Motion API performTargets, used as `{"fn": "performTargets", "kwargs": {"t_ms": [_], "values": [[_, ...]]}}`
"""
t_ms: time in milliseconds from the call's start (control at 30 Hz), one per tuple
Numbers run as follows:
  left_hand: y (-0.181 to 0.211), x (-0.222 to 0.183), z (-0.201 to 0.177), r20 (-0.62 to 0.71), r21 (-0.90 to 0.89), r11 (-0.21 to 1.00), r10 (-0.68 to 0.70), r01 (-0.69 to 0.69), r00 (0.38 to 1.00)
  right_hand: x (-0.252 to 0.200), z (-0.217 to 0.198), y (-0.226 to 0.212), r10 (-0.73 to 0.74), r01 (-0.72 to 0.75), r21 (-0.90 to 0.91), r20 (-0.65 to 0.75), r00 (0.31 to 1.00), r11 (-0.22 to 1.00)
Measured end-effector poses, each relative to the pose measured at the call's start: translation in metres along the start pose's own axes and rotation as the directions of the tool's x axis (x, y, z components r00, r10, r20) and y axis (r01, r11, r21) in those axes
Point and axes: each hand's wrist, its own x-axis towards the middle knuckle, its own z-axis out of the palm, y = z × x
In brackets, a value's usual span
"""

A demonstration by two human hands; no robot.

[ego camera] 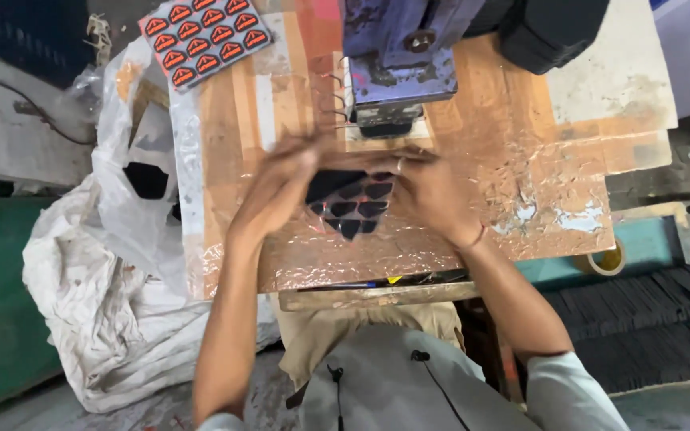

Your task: Pressing small orange patches onto black fabric pieces using a mechanical press machine.

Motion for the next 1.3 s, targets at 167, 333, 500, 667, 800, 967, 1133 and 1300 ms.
{"fn": "performTargets", "kwargs": {"t_ms": [167,333,500,667,800,967,1133,1300], "values": [[0.008,0.016,0.014,0.418,0.157,0.976,-0.206,0.153,0.885,-0.03,0.004,-0.008,0.011,0.015,-0.242,0.105,0.994,0.97],[0.014,0.015,0.021,0.392,0.193,0.981,-0.081,0.004,0.916,-0.108,-0.017,-0.044,-0.239,0.142,0.24,0.446,0.862,0.96],[0.035,0.001,0.052,0.265,0.364,0.926,-0.002,-0.099,0.964,-0.137,-0.073,-0.002,0.331,-0.368,0.394,0.161,0.93,0.842],[0.017,-0.037,0.061,0.078,0.378,0.871,0.307,-0.313,0.949,-0.13,-0.092,0.043,0.685,-0.624,0.38,-0.036,0.728,0.683],[-0.037,-0.073,-0.017,-0.284,0.389,0.918,0.202,-0.079,0.937,-0.135,-0.08,0.058,0.747,-0.621,0.453,-0.176,0.641,0.64],[-0.12,-0.097,-0.107,-0.574,0.321,0.932,0.053,0.165,0.817,-0.122,-0.07,0.066,0.703,-0.51,0.536,-0.247,0.667,0.672],[-0.064,-0.039,-0.048,-0.602,0.096,0.995,0.042,0.02,0.798,-0.128,-0.068,0.083,0.683,-0.538,0.432,-0.337,0.648,0.724],[-0.036,0.064,0.039,0.083,-0.482,0.803,-0.356,0.35,0.931,-0.155,-0.106,0.101,0.628,-0.548,0.307,-0.333,0.704,0.778]]}}
